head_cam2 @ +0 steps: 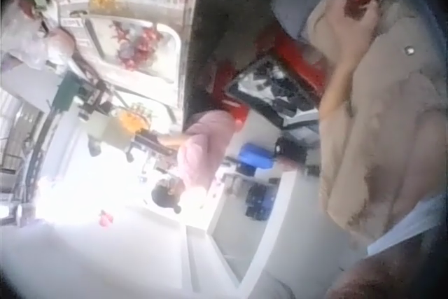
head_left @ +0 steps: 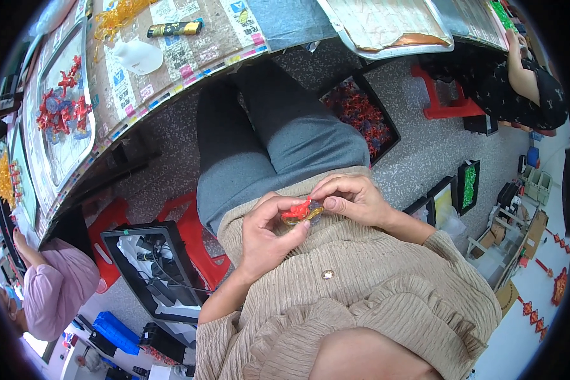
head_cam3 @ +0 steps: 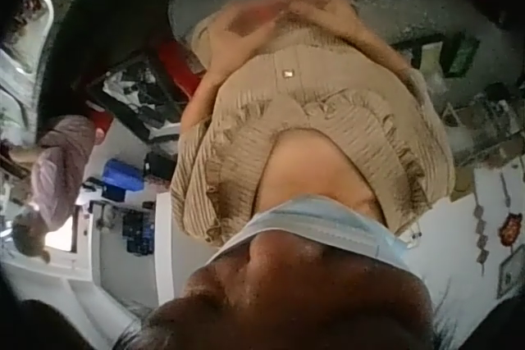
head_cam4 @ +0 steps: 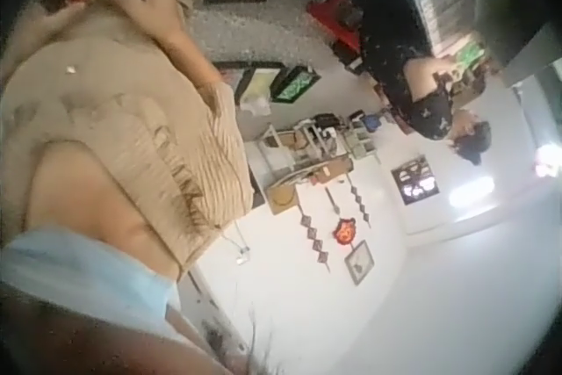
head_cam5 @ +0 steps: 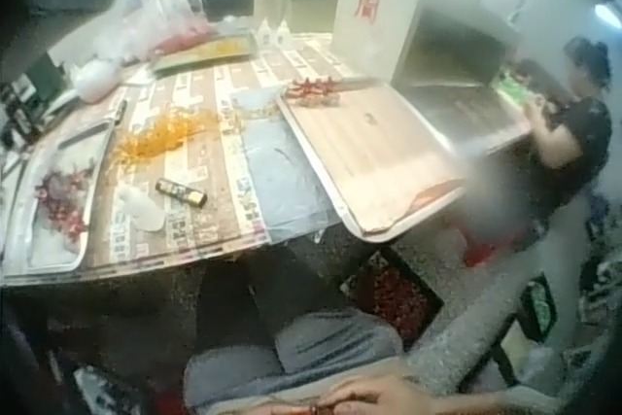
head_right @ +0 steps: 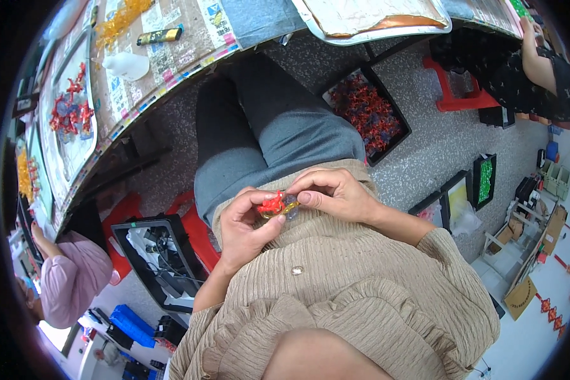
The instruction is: The person assembles small plastic toy figurines by applying adhesive from a glue bottle to small plastic parts and joining them together.
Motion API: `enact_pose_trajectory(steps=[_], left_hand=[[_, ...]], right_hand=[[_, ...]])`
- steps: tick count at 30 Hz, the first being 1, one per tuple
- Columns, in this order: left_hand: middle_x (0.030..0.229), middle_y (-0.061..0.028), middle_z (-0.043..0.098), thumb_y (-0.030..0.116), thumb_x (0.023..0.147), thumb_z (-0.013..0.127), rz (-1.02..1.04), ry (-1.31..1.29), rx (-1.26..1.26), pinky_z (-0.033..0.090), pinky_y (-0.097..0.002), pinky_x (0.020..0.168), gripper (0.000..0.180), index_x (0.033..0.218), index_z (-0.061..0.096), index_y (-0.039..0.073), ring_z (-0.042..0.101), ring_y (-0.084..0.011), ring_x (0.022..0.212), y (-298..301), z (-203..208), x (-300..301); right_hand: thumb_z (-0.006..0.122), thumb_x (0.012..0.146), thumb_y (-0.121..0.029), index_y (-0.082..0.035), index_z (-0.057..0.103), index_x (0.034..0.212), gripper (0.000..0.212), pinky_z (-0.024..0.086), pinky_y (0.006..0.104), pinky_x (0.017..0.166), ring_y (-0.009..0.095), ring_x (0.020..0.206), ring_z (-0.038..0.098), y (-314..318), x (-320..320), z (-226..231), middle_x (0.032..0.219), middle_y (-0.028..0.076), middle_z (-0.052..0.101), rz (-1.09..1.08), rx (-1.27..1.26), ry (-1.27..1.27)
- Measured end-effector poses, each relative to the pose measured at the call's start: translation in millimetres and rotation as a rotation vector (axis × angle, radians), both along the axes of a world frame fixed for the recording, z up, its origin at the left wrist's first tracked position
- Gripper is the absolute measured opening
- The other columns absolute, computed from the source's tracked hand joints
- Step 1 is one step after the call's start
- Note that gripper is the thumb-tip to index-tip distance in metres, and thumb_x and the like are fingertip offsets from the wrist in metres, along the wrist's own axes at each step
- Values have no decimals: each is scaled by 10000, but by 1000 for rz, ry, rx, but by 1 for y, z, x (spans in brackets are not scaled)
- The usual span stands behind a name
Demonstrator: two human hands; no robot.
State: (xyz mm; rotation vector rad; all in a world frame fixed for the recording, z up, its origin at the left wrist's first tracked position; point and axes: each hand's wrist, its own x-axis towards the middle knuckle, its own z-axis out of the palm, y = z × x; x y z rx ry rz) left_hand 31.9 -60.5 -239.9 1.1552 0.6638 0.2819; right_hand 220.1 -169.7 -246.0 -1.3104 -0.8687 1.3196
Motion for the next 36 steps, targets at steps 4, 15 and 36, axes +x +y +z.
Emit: enact_pose_trajectory(steps=[4,15,36], left_hand=[[1020,-67,627,-49,785,689,95,-28,-346,490,-245,826,267,1037,612,-12,604,-109,913,4,0,6],[967,-77,665,-11,777,698,70,-2,-758,515,-273,822,234,994,612,10,638,-134,870,20,-16,5],[808,-44,608,27,690,732,70,113,225,451,-216,659,241,921,676,-13,577,-101,735,-1,4,16]], right_hand=[[617,913,-152,-12,675,1016,183,480,250,779,114,891,596,0,2,-6,962,60,652,27,-16,58],[597,927,-149,4,663,983,175,456,238,735,103,854,563,5,3,-6,943,57,617,60,-136,119],[694,839,-103,5,671,1003,198,479,249,804,130,940,566,3,0,-6,1020,73,576,20,-3,34]])
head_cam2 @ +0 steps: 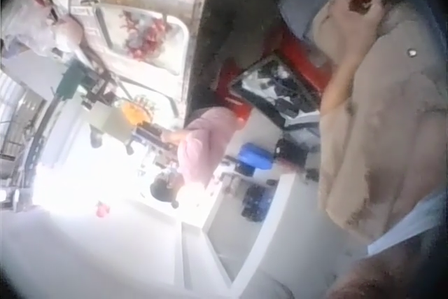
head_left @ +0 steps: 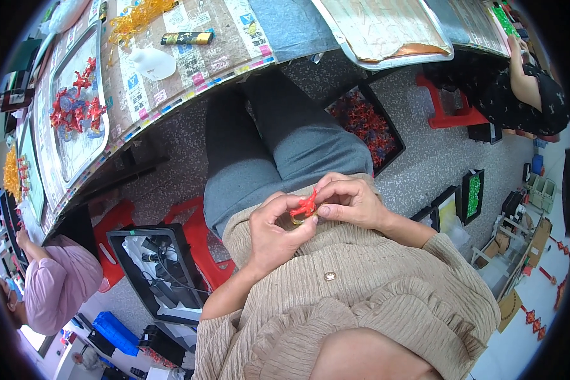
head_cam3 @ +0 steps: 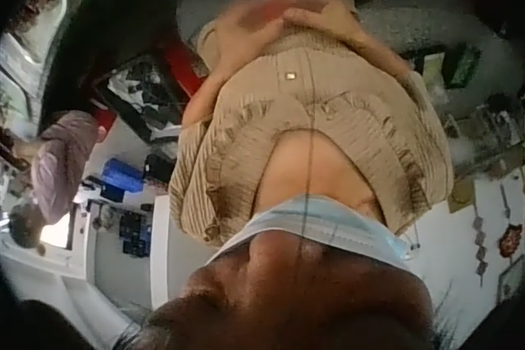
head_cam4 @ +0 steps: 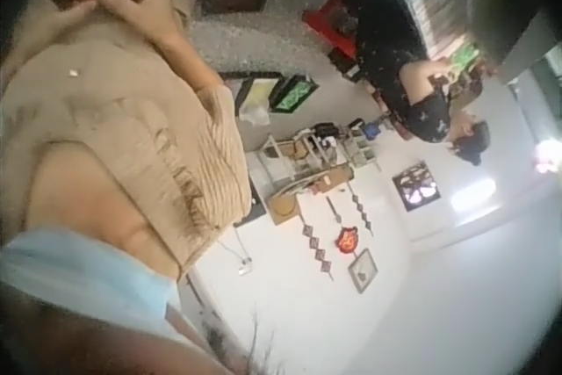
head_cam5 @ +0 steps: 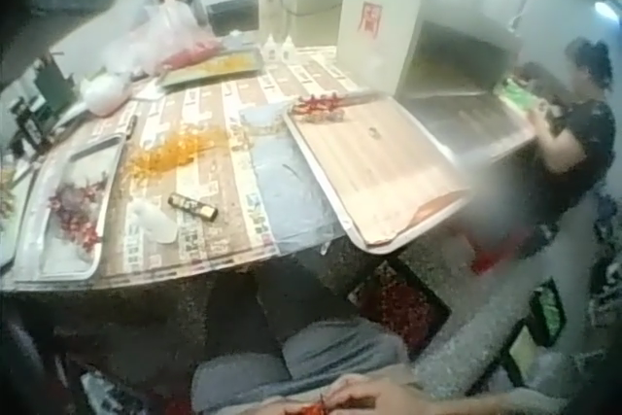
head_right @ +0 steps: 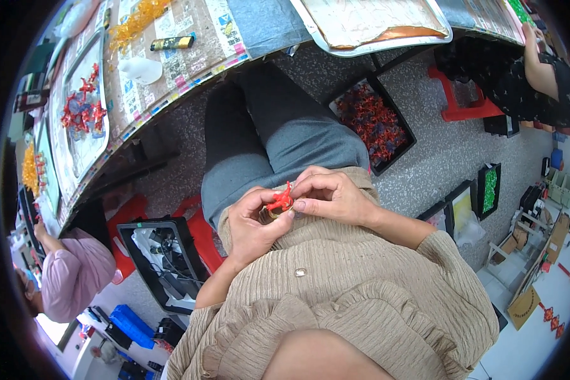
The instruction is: The person assembles small plastic toy figurines by applying adhesive from a glue bottle to small plastic parts and joining them together.
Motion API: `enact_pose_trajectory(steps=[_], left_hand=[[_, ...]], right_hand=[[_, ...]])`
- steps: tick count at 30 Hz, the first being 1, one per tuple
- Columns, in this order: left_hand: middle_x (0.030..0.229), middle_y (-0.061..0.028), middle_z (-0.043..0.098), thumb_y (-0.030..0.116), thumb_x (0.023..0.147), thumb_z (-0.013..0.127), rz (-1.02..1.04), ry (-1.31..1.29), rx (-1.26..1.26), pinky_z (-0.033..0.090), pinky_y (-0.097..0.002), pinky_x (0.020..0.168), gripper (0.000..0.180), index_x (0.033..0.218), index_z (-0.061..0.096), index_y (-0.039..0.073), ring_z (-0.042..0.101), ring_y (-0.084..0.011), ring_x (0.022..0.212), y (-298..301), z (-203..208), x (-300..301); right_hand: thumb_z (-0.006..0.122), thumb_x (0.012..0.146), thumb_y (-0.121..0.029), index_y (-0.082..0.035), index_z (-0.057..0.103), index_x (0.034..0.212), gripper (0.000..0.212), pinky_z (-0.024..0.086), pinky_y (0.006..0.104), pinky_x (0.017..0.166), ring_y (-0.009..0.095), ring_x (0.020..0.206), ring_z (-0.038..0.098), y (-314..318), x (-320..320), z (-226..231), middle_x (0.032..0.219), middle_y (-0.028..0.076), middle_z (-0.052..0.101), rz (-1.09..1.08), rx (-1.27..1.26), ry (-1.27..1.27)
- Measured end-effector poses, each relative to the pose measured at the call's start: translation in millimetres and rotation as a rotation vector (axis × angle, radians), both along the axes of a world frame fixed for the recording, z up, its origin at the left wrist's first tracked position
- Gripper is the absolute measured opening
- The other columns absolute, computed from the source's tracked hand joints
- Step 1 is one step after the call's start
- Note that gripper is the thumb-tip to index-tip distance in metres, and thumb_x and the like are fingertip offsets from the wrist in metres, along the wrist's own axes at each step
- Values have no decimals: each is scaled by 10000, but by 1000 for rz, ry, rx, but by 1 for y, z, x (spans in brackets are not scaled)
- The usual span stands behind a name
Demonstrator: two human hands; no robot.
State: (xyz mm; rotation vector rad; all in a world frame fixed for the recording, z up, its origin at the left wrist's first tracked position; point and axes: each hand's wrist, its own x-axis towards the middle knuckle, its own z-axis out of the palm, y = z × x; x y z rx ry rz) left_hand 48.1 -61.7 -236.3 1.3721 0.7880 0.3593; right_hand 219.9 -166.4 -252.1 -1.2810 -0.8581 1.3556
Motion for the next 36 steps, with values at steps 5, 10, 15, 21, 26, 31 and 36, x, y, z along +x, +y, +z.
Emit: enact_pose_trajectory(steps=[5,10,15,21,26,31,36], left_hand=[[870,-44,604,1,699,731,-14,10,-42,458,-214,711,248,938,668,-12,579,-95,790,0,-1,0],[821,-50,602,27,688,731,30,-15,-79,458,-219,679,235,914,673,-10,580,-102,754,-2,-3,0],[818,-47,600,20,691,727,32,-15,-61,458,-220,678,221,901,666,-13,579,-101,756,-3,-6,0],[818,-46,600,22,694,724,46,-29,-91,459,-222,680,212,895,666,-9,580,-104,757,-3,-7,0],[817,-47,602,23,692,724,49,-19,-81,459,-223,680,211,893,667,-5,580,-104,756,-4,-7,-1],[819,-49,606,29,687,728,43,-11,-64,462,-226,681,217,893,668,0,583,-105,751,-4,-8,-1],[834,-48,610,31,692,729,47,0,-78,470,-229,699,215,895,667,0,590,-107,769,-4,-6,-1]], right_hand=[[693,841,-108,1,673,999,193,476,250,807,128,940,566,1,-1,-1,1015,72,579,-11,-10,30],[690,835,-88,18,660,998,197,467,278,854,156,998,552,0,1,0,1059,97,563,38,-53,33],[688,836,-88,18,658,995,193,469,270,844,150,981,554,1,0,0,1058,93,553,32,-54,51],[684,839,-85,19,655,995,191,473,261,830,140,973,553,1,1,1,1056,86,544,38,-79,72],[684,839,-88,20,654,997,193,473,262,827,141,972,553,1,0,0,1055,87,547,41,-64,66],[691,838,-101,17,656,999,202,474,267,828,147,974,557,0,0,-3,1048,89,555,39,-54,39],[686,842,-94,16,655,998,193,475,269,836,150,972,560,-1,0,-5,1044,90,556,41,-40,45]])
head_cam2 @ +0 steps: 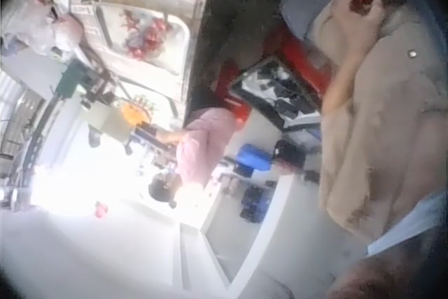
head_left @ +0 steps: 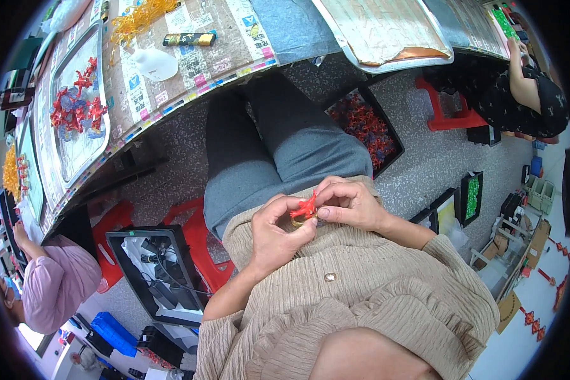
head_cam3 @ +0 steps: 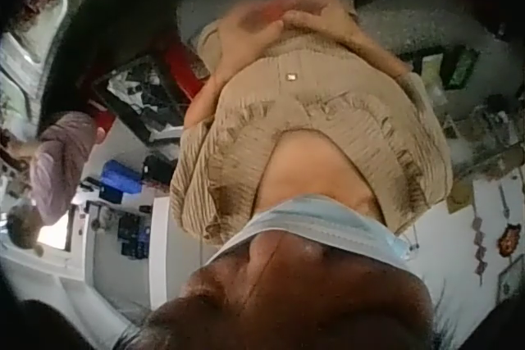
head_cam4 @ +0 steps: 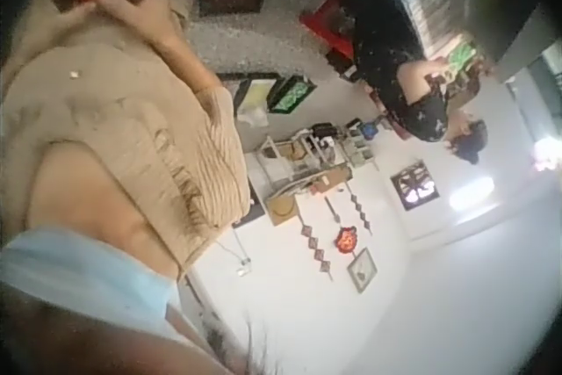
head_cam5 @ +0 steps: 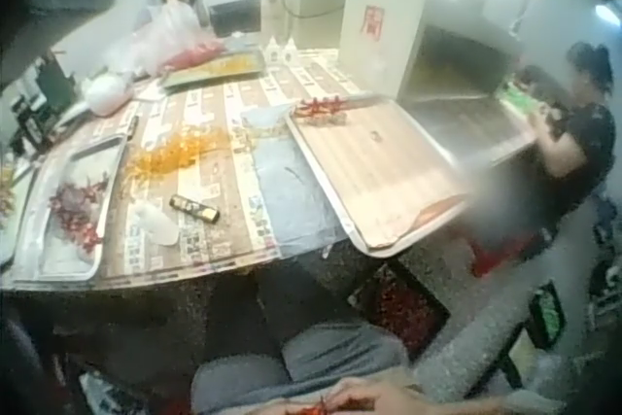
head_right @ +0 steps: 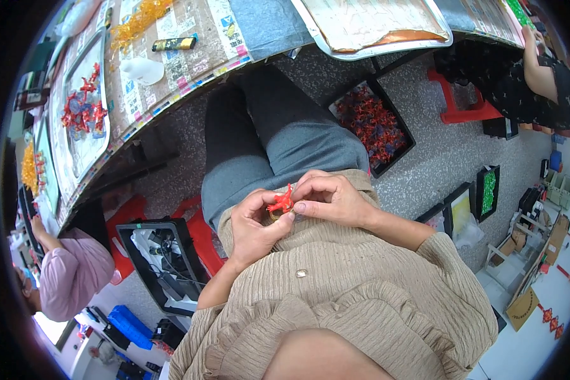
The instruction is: The person assembles small plastic toy figurines by applying adhesive from a glue bottle to small plastic parts and joining them together.
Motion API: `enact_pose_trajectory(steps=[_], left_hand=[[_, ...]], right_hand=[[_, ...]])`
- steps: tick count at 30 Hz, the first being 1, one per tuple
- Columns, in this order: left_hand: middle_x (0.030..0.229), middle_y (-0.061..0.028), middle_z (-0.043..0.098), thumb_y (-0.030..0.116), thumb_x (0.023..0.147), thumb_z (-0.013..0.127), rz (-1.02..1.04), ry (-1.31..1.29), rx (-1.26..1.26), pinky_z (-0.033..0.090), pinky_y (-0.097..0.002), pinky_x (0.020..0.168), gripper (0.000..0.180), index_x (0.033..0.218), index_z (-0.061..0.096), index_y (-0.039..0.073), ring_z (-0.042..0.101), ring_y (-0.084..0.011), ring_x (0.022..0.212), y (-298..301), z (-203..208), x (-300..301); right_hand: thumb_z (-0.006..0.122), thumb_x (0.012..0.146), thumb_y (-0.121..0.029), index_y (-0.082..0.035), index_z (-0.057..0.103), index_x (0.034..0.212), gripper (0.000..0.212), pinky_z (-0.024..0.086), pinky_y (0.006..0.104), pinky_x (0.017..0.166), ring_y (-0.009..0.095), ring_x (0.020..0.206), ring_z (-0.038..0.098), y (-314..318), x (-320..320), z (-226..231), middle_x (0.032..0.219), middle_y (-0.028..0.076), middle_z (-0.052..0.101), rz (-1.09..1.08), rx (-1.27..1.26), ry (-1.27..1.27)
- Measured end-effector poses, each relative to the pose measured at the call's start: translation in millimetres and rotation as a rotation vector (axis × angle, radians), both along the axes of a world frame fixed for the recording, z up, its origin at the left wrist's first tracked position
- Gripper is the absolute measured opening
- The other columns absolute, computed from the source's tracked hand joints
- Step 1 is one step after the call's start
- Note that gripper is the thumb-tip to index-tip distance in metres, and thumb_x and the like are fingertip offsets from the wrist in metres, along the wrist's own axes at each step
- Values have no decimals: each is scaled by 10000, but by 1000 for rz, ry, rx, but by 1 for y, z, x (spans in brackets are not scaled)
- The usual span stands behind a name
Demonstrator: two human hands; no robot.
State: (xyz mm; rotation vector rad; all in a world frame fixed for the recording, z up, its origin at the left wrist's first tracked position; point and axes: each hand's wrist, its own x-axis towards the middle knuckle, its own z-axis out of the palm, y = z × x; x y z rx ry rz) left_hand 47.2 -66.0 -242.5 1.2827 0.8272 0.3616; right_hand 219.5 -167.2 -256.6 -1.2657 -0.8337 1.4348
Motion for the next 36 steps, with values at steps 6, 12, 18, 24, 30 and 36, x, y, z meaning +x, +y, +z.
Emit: enact_pose_trajectory(steps=[6,12,18,24,30,36], left_hand=[[855,-53,609,24,693,730,-7,-18,-7,470,-229,716,226,906,659,-8,592,-111,789,0,-2,-1],[893,-45,590,1,714,723,-36,-36,-31,474,-235,763,244,946,647,-8,591,-114,835,2,-3,-1],[1025,-41,532,-59,749,689,-44,-157,-225,421,-237,883,333,1065,602,-4,544,-110,973,6,8,5],[1036,-50,528,-66,757,679,-45,-181,-187,422,-241,881,330,1072,597,-11,539,-117,969,9,5,3],[1025,-58,531,-54,754,693,-47,-198,-126,426,-235,858,329,1066,608,5,544,-123,946,11,9,5],[969,-52,569,-34,732,726,-45,-153,-17,446,-232,813,305,1023,641,3,563,-119,892,11,9,1]], right_hand=[[680,845,-80,18,653,996,182,477,272,834,150,967,561,0,0,0,1046,92,557,0,-2,11],[684,843,-93,24,657,978,181,475,279,827,157,966,562,1,-1,0,1030,97,571,-24,2,-8],[688,844,-122,5,671,951,168,464,282,816,157,938,569,2,0,4,999,90,608,-60,30,-95],[692,837,-102,0,671,975,173,471,281,848,151,980,567,6,0,13,1041,87,596,-85,27,-78],[693,829,-71,11,664,1007,198,493,273,862,155,1020,574,6,-1,10,1097,97,564,-96,72,-94],[696,827,-70,12,665,1014,207,507,271,836,151,995,587,5,-2,10,1101,95,559,-73,112,-154]])
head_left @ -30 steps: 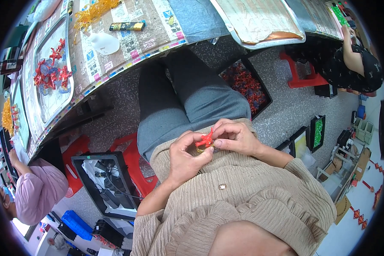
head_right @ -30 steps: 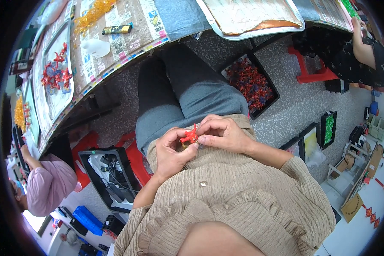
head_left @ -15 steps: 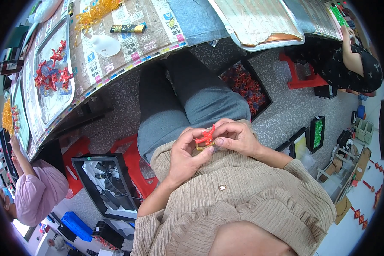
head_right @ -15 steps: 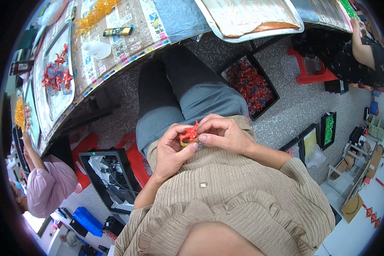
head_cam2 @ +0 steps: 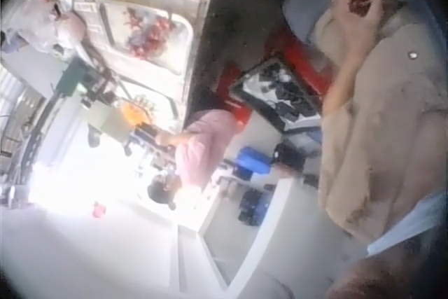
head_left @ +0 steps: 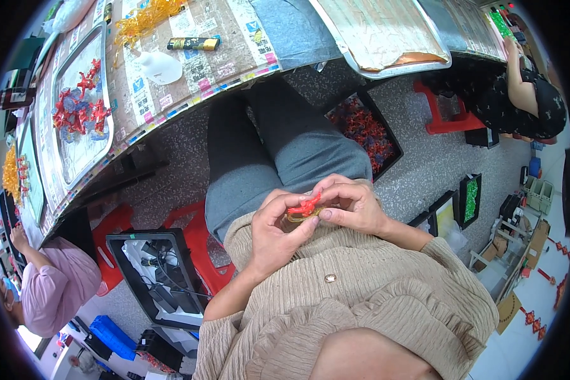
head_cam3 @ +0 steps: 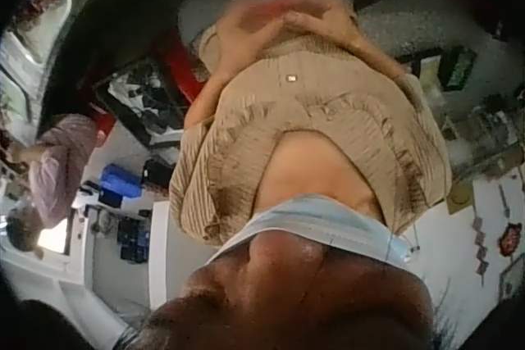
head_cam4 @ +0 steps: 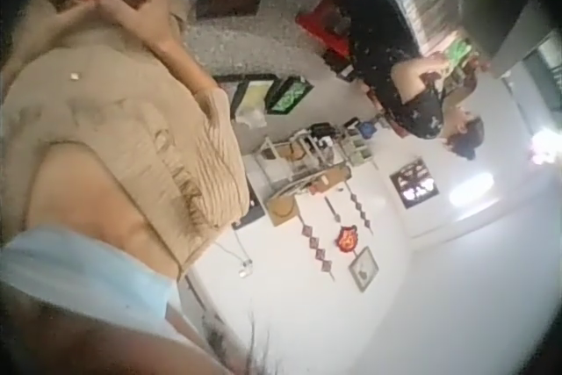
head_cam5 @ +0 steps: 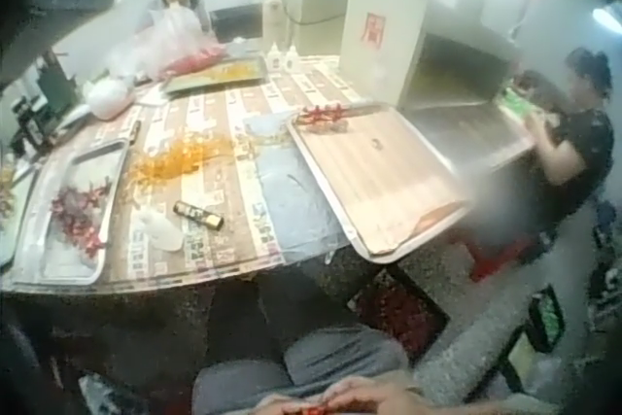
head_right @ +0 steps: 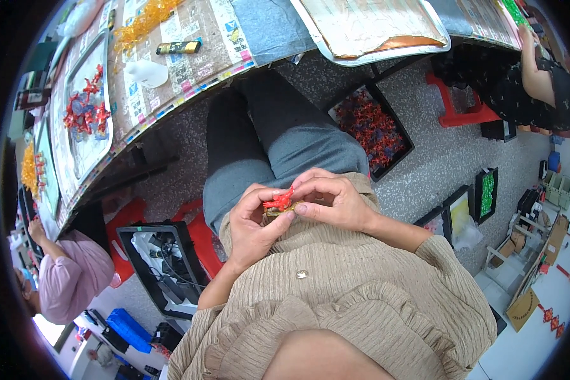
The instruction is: The person assembles small plastic toy figurines by applying adhesive from a glue bottle to small plastic parts and joining them together.
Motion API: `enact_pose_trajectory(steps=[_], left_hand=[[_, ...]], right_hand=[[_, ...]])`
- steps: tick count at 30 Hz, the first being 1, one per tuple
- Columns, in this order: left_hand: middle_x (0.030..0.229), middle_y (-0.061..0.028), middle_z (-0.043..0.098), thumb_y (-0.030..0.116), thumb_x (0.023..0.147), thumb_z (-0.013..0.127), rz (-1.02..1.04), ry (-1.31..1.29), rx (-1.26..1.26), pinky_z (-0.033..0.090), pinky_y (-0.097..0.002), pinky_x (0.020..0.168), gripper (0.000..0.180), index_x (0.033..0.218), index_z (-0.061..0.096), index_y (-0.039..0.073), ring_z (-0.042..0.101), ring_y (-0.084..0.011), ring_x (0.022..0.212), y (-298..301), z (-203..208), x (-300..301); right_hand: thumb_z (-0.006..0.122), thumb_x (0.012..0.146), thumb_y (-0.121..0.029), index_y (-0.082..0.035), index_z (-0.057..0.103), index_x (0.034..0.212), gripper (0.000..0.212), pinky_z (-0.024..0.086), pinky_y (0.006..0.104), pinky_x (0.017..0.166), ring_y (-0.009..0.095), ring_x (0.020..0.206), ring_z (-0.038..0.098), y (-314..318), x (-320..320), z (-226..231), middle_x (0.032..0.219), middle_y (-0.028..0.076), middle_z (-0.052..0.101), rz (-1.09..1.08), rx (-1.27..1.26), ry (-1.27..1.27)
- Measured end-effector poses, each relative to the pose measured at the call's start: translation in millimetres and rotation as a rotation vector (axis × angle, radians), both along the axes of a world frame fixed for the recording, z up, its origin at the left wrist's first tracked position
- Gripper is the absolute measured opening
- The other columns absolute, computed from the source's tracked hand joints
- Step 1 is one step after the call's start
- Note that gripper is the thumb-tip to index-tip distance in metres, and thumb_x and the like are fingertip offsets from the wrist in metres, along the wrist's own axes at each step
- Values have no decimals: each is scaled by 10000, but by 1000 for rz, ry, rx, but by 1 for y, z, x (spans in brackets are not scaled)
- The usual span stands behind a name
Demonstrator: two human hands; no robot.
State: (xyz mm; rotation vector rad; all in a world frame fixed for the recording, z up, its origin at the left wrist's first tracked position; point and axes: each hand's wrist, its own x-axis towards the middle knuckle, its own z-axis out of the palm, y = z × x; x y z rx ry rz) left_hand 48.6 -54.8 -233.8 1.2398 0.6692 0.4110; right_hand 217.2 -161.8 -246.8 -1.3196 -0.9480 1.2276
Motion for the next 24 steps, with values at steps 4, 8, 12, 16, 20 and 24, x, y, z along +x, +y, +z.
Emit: enact_pose_trajectory(steps=[4,8,12,16,20,24], left_hand=[[946,-59,602,-26,718,738,-16,37,109,457,-235,791,282,987,657,-2,584,-122,869,3,-3,-2],[935,-72,630,-9,702,746,-16,45,104,472,-240,769,284,976,671,5,609,-134,852,3,0,-5],[912,-70,633,6,697,753,-23,43,101,478,-244,765,296,983,680,17,615,-139,851,5,-3,-5],[922,-66,622,3,706,750,-21,38,50,469,-240,785,313,1009,673,16,604,-133,891,5,-5,-5],[1076,-77,593,-37,766,707,-17,-62,-81,466,-259,868,373,1123,605,-12,586,-132,977,6,-7,-5],[1146,-86,545,-48,805,665,-27,-148,-200,439,-292,968,408,1198,560,-9,566,-164,1076,14,-5,-4]], right_hand=[[700,823,-71,12,668,1008,205,506,270,836,149,990,588,1,-1,0,1092,93,562,-5,-6,12],[702,821,-73,13,668,1002,204,503,270,839,151,991,588,-1,-2,0,1092,95,562,9,8,20],[703,819,-71,12,668,994,197,503,272,846,155,994,589,2,0,0,1092,101,561,28,-4,1],[702,818,-66,16,657,1017,220,505,281,868,168,1006,589,2,-2,0,1101,107,554,-12,-27,85],[699,820,-62,25,641,1047,250,505,289,884,177,1019,588,4,-3,3,1108,110,547,-42,-38,135],[693,822,-62,29,634,1058,260,507,294,882,182,1022,588,10,0,5,1113,113,548,-65,16,70]])
